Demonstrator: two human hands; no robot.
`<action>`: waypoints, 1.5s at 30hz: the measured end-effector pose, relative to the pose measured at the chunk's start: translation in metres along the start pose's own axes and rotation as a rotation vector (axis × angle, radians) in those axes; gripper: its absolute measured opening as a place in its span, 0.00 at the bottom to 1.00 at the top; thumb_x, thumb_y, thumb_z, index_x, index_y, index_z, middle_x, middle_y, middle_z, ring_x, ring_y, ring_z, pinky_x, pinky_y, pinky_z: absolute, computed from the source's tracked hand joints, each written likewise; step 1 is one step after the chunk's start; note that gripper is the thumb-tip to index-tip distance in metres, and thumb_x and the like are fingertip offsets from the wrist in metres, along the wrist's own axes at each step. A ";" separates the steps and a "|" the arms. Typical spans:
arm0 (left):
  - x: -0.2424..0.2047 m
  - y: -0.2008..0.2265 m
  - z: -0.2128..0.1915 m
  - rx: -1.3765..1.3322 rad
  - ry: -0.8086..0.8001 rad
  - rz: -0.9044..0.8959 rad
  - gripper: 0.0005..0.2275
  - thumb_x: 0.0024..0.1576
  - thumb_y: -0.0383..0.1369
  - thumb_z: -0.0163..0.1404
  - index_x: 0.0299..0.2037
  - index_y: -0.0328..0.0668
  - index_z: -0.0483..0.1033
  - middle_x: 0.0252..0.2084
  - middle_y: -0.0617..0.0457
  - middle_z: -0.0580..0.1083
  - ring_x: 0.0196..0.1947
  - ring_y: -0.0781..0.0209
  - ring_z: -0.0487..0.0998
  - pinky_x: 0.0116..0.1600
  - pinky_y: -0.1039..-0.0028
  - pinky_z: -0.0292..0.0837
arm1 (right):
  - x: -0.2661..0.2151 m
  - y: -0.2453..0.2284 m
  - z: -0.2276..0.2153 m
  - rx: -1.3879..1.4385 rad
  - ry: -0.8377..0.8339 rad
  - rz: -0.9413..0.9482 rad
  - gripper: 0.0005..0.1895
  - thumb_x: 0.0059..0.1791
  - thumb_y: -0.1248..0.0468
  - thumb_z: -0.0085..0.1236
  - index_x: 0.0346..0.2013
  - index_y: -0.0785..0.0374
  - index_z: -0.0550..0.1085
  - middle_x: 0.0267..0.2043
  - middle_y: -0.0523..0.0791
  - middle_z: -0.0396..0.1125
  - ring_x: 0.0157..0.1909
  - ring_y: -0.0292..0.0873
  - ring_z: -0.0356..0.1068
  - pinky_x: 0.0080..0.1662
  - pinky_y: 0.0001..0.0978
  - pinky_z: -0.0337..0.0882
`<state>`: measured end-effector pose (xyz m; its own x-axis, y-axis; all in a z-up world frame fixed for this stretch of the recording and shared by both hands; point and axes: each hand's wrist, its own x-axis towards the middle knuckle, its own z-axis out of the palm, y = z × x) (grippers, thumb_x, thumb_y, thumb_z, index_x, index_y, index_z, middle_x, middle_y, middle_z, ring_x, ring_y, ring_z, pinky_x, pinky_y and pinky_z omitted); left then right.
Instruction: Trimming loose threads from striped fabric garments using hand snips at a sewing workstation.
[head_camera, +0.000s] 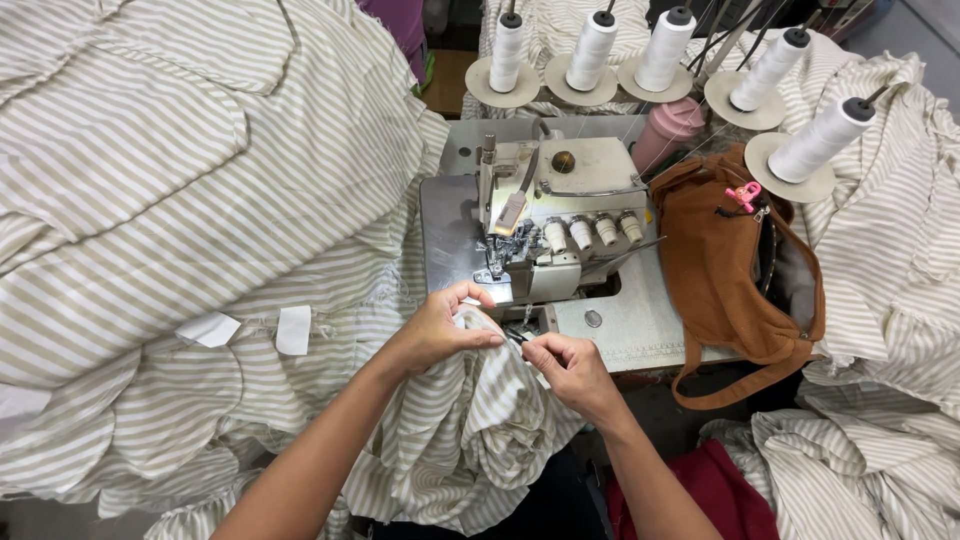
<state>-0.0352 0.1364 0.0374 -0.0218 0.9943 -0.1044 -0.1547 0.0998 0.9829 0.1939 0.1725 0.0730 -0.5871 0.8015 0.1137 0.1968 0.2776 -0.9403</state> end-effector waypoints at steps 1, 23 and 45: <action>0.001 0.000 -0.001 -0.007 -0.003 -0.015 0.23 0.42 0.23 0.69 0.48 0.34 0.74 0.31 0.45 0.82 0.28 0.70 0.81 0.35 0.83 0.77 | 0.002 0.001 0.001 0.001 -0.012 -0.003 0.14 0.53 0.59 0.57 0.26 0.59 0.82 0.13 0.36 0.57 0.22 0.31 0.55 0.27 0.23 0.60; 0.007 -0.014 0.007 -0.036 0.016 -0.074 0.24 0.39 0.20 0.68 0.47 0.34 0.75 0.30 0.44 0.81 0.26 0.67 0.81 0.32 0.83 0.79 | 0.009 0.016 0.007 -0.063 -0.042 -0.019 0.13 0.52 0.57 0.61 0.25 0.59 0.81 0.11 0.41 0.60 0.21 0.33 0.57 0.26 0.28 0.62; -0.004 0.004 0.010 -0.032 -0.047 -0.025 0.21 0.44 0.21 0.66 0.48 0.32 0.74 0.31 0.48 0.80 0.29 0.68 0.79 0.35 0.83 0.78 | 0.009 0.022 0.004 -0.080 -0.040 -0.019 0.13 0.52 0.58 0.60 0.25 0.58 0.81 0.11 0.42 0.60 0.20 0.33 0.57 0.26 0.28 0.62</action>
<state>-0.0256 0.1332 0.0437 0.0287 0.9922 -0.1210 -0.1863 0.1242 0.9746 0.1894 0.1833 0.0523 -0.6217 0.7745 0.1168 0.2464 0.3350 -0.9094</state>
